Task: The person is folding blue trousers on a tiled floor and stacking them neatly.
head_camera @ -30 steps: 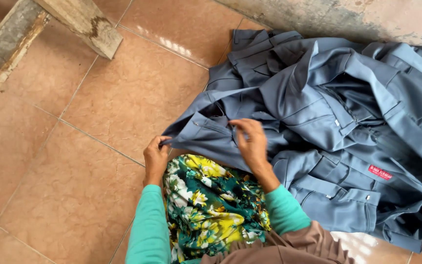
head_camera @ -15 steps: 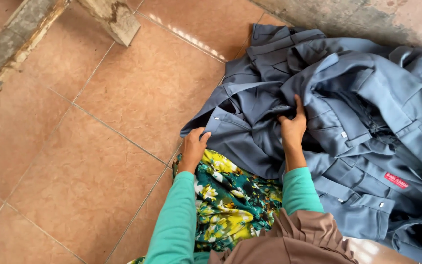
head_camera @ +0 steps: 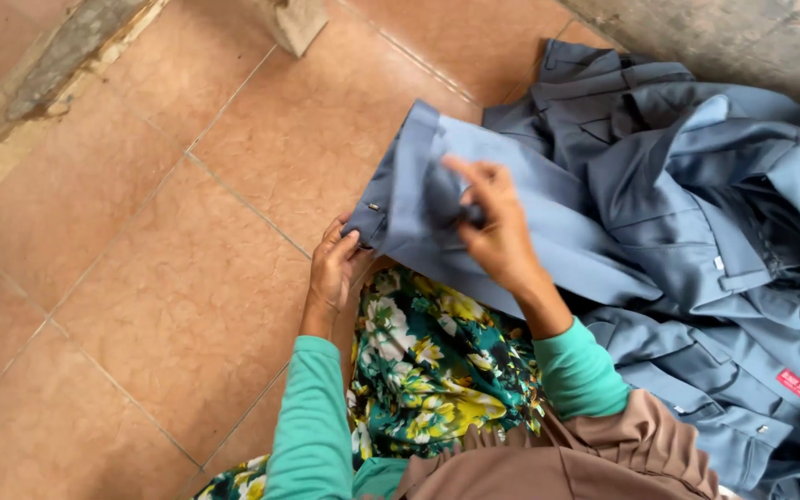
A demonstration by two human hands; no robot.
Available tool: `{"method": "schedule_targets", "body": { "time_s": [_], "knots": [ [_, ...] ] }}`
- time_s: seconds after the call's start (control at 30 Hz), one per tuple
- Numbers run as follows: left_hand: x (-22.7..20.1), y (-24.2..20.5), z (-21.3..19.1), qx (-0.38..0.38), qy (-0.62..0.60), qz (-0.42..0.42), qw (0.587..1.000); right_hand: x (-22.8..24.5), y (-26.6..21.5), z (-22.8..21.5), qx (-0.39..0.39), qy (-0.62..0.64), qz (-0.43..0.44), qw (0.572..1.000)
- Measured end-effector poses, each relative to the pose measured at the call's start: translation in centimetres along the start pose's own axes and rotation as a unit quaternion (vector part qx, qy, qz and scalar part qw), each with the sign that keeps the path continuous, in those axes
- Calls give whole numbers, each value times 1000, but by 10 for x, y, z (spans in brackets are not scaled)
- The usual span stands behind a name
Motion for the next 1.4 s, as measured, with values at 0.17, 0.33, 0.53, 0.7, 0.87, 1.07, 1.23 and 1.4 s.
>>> {"method": "schedule_targets", "body": {
  "time_s": [0.17,0.33,0.53,0.7,0.87,1.07,1.23,1.4],
  "knots": [
    [64,4,-45,-54,10,-70,996,-73,-46,73,198,-136,160,957],
    [74,3,-49,-69,10,-94,993,-89,-48,80,237,-224,241,914],
    [77,6,-50,-66,2,-76,995,-137,-33,99,255,-226,291,894],
    [85,9,-60,-69,-12,-80,994,-98,-12,94,282,-62,298,910],
    [111,9,-80,-88,-17,-92,992,-174,-55,103,335,-133,361,860],
    [78,-12,-58,-104,-14,-93,990,-148,0,40,90,-234,265,931],
    [70,-13,-47,-106,-26,-83,991,-68,-5,18,-167,-414,-43,894],
    [108,4,-73,-124,-32,-72,989,-83,-78,103,49,-301,-86,949]
  ]
}}
Point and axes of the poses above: each hand's wrist, its own y-axis towards the middle knuckle, its own z-axis out of the palm, x = y × z, the point moved 10 cm from there along y, towards the middle knuckle
